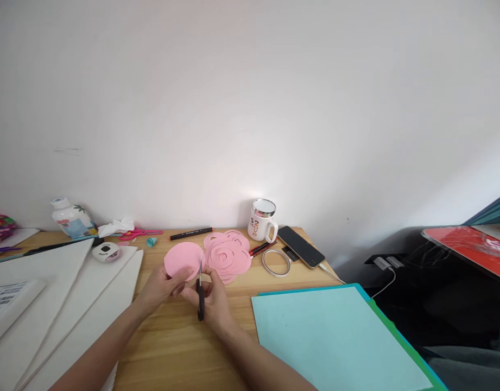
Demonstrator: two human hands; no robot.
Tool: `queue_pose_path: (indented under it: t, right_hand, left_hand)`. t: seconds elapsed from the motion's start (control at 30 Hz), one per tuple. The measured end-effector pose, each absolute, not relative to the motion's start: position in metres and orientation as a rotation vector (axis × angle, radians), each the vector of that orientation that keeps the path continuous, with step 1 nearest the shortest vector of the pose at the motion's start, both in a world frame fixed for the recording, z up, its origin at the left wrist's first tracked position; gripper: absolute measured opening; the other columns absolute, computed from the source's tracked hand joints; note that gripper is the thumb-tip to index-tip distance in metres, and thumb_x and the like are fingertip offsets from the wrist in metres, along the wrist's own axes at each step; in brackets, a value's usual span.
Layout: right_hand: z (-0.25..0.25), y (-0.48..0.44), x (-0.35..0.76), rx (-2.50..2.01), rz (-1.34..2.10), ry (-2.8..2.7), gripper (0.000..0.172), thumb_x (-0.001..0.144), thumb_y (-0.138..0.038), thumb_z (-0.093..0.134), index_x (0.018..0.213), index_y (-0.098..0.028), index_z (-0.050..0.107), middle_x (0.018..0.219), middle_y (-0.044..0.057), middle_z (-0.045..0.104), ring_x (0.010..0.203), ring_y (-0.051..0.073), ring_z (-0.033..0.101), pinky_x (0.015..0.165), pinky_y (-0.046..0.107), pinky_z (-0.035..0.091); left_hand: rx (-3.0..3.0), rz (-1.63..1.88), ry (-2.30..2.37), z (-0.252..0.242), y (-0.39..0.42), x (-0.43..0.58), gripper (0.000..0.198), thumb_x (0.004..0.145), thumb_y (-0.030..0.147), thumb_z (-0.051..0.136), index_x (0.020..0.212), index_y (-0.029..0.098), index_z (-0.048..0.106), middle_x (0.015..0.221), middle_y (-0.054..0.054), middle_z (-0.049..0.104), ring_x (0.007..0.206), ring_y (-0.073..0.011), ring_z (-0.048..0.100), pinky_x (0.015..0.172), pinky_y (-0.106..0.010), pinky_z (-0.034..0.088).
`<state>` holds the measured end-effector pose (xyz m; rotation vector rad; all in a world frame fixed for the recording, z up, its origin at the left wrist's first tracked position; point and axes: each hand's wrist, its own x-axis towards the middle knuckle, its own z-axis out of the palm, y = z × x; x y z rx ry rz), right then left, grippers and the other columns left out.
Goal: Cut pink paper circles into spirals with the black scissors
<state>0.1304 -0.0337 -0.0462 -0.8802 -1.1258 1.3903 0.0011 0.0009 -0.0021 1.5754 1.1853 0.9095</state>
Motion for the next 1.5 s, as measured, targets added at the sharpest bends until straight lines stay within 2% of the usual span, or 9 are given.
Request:
queue_pose_path:
  t: [0.27,0.47,0.9,1.13,1.33,1.5]
  right_hand:
    - [-0.0494,-0.0341,0.131,-0.854,1.405,-1.123,0.052,0.062,-0.047,0.074,0.097,-0.021,0.046,0.057,-0.007,0.045,0.049,0.009,0.03,0.046,0.021,0.02]
    - [-0.0478,-0.0349,0.1318,-0.896,1.394,-1.13,0.053,0.063,-0.053,0.071,0.097,-0.02,0.047,0.052,-0.008,0.045,0.046,0.01,0.037,0.044,0.021,0.025]
    - [-0.0506,-0.0338,0.1298,-0.882,1.382,-1.135,0.046,0.065,-0.046,0.07,0.095,-0.019,0.046,0.044,-0.01,0.046,0.038,0.008,0.039,0.04,0.019,0.029]
    - [-0.0468,-0.0369,0.1285,-0.895,1.394,-1.138,0.048,0.065,-0.044,0.071,0.097,-0.019,0.045,0.041,-0.011,0.047,0.036,0.008,0.039,0.038,0.018,0.029]
    - [-0.0506,-0.0368,0.1264,-0.895,1.427,-1.112,0.051,0.061,-0.04,0.076,0.096,-0.02,0.045,0.048,-0.009,0.049,0.041,0.008,0.039,0.041,0.019,0.027]
    - [-0.0498,-0.0345,0.1292,-0.866,1.389,-1.093,0.055,0.059,-0.035,0.078,0.1,-0.018,0.045,0.059,-0.007,0.049,0.051,0.009,0.038,0.047,0.019,0.028]
  left_hand:
    - [1.62,0.891,1.177,-0.0063,0.0028,-0.0018,0.046,0.073,0.049,0.053,0.041,0.019,0.039,0.035,0.005,0.036,0.036,-0.0071,0.03,0.038,-0.02,0.025]
    - [1.615,0.897,1.149,-0.0079,0.0038,-0.0022,0.044,0.074,0.047,0.052,0.044,0.019,0.039,0.036,0.006,0.035,0.037,-0.0069,0.03,0.038,-0.02,0.024]
    - [1.582,0.922,1.154,-0.0089,0.005,-0.0057,0.048,0.075,0.05,0.053,0.042,0.016,0.043,0.036,0.005,0.037,0.036,-0.0056,0.031,0.038,-0.019,0.023]
    - [1.482,0.96,1.097,-0.0074,0.0054,-0.0055,0.047,0.076,0.049,0.053,0.044,0.015,0.049,0.035,0.004,0.041,0.034,-0.0057,0.032,0.035,-0.019,0.023]
    - [1.467,0.973,1.134,-0.0079,0.0046,-0.0038,0.04,0.07,0.042,0.063,0.043,0.017,0.046,0.035,0.005,0.04,0.034,-0.0061,0.031,0.034,-0.02,0.024]
    - [1.552,0.913,1.123,-0.0093,0.0054,-0.0051,0.041,0.069,0.039,0.063,0.041,0.017,0.04,0.036,0.005,0.038,0.037,-0.0062,0.032,0.036,-0.02,0.023]
